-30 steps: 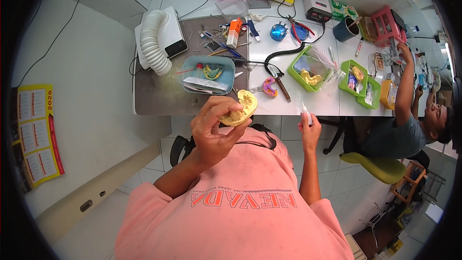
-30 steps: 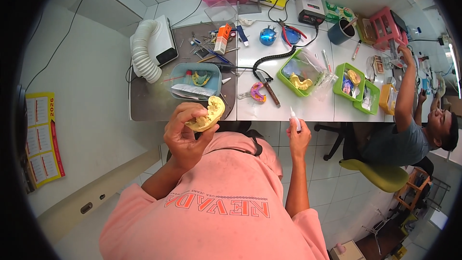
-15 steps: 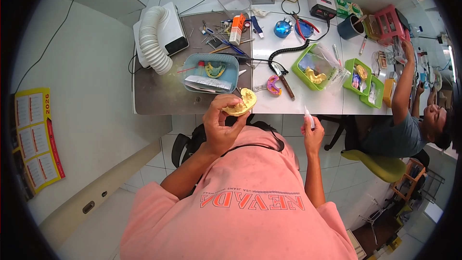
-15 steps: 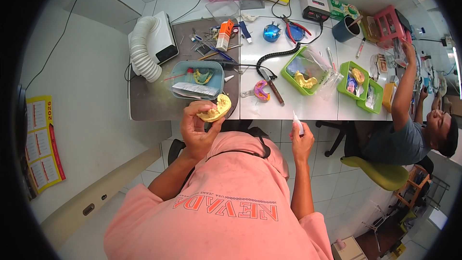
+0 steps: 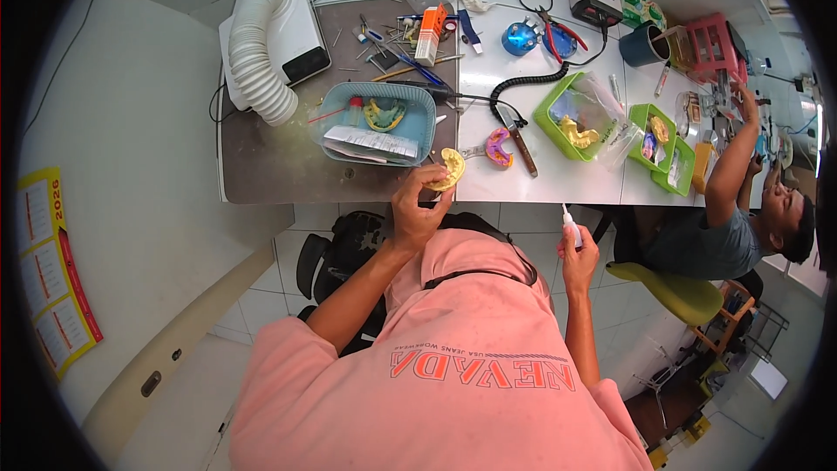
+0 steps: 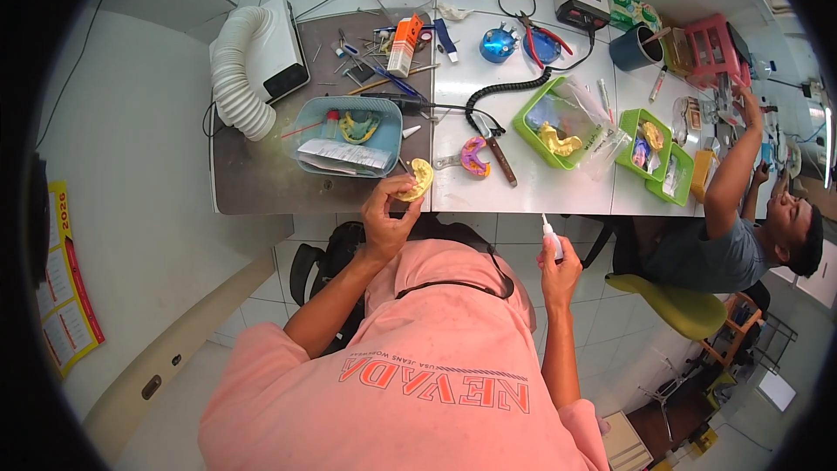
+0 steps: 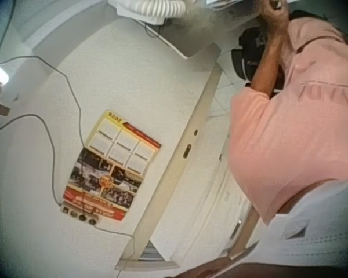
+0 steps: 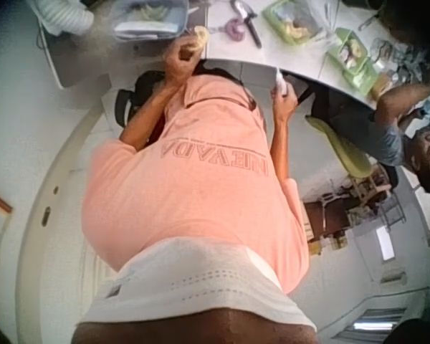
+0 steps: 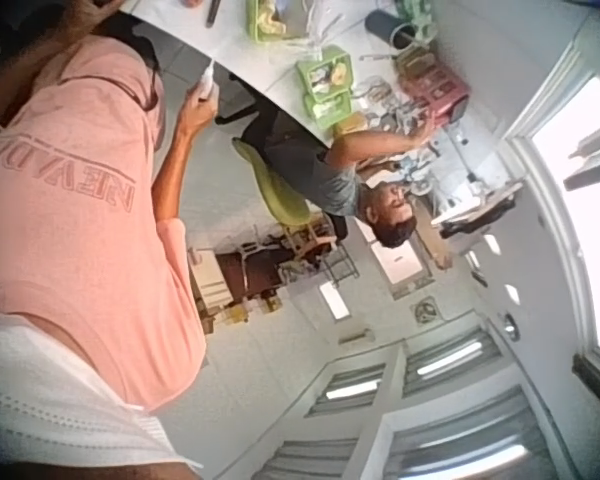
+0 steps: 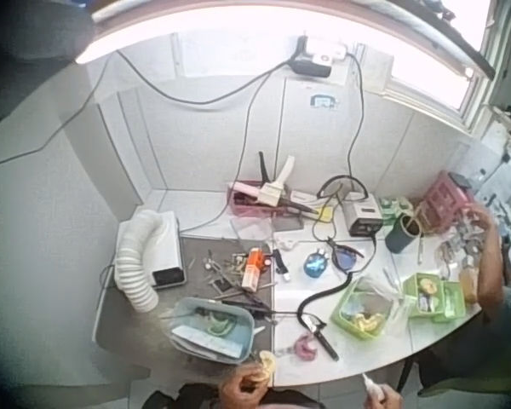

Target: Applying adhesive and inserting metal pins into a dental plaster cast to repair or assemble it.

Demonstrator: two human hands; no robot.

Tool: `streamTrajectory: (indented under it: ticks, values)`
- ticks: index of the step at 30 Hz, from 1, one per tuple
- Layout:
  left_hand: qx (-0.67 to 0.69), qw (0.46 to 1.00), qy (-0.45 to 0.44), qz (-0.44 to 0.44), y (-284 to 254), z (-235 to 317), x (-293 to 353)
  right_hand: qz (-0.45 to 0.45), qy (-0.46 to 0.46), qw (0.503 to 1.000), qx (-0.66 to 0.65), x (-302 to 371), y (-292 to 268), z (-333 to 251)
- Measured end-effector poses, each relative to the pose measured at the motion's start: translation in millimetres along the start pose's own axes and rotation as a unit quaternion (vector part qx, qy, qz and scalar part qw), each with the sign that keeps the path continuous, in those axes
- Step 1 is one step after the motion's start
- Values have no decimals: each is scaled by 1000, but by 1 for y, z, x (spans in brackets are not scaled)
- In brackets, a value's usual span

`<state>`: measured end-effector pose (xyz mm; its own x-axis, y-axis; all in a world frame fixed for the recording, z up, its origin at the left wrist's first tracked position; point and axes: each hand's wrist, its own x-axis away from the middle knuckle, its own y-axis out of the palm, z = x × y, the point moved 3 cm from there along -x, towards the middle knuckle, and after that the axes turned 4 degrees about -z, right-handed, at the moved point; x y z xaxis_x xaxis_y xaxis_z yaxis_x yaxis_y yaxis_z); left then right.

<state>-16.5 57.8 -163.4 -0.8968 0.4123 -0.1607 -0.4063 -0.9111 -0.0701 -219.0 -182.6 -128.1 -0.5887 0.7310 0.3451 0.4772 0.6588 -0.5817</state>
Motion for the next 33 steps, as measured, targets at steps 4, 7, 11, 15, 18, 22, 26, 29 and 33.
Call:
streamTrajectory:
  ticks: [4, 7, 11, 15, 18, 22, 26, 29, 33]
  values:
    - [-85, 994, 62, 41, 6, -15, -9, -11, 1, 1000, 2, 3, 0, 7]
    - [-140, 986, 67, 56, 9, -20, -12, -18, -1, 1000, 12, 6, 3, 11]
    - [-169, 981, 73, 66, 15, -24, -17, -17, 5, 1000, -11, 9, 8, 5]
    - [-186, 977, 67, 81, 22, -28, -25, -24, -17, 999, -33, 10, 13, 3]
    - [-214, 970, 81, 86, 25, -33, -28, -27, -18, 999, -39, 11, 14, 3]
    - [-229, 967, 66, 85, 27, -36, -27, -27, -11, 999, -43, 14, 15, 5]
    - [-256, 961, 76, 70, 27, -34, -29, -20, -5, 998, -55, 15, 16, 9]
    - [-259, 961, 71, 66, 28, -32, -29, -17, 0, 997, -70, 15, 17, 10]
    - [-265, 960, 72, 46, 26, -34, -27, -28, -13, 996, -81, 12, 21, 7]
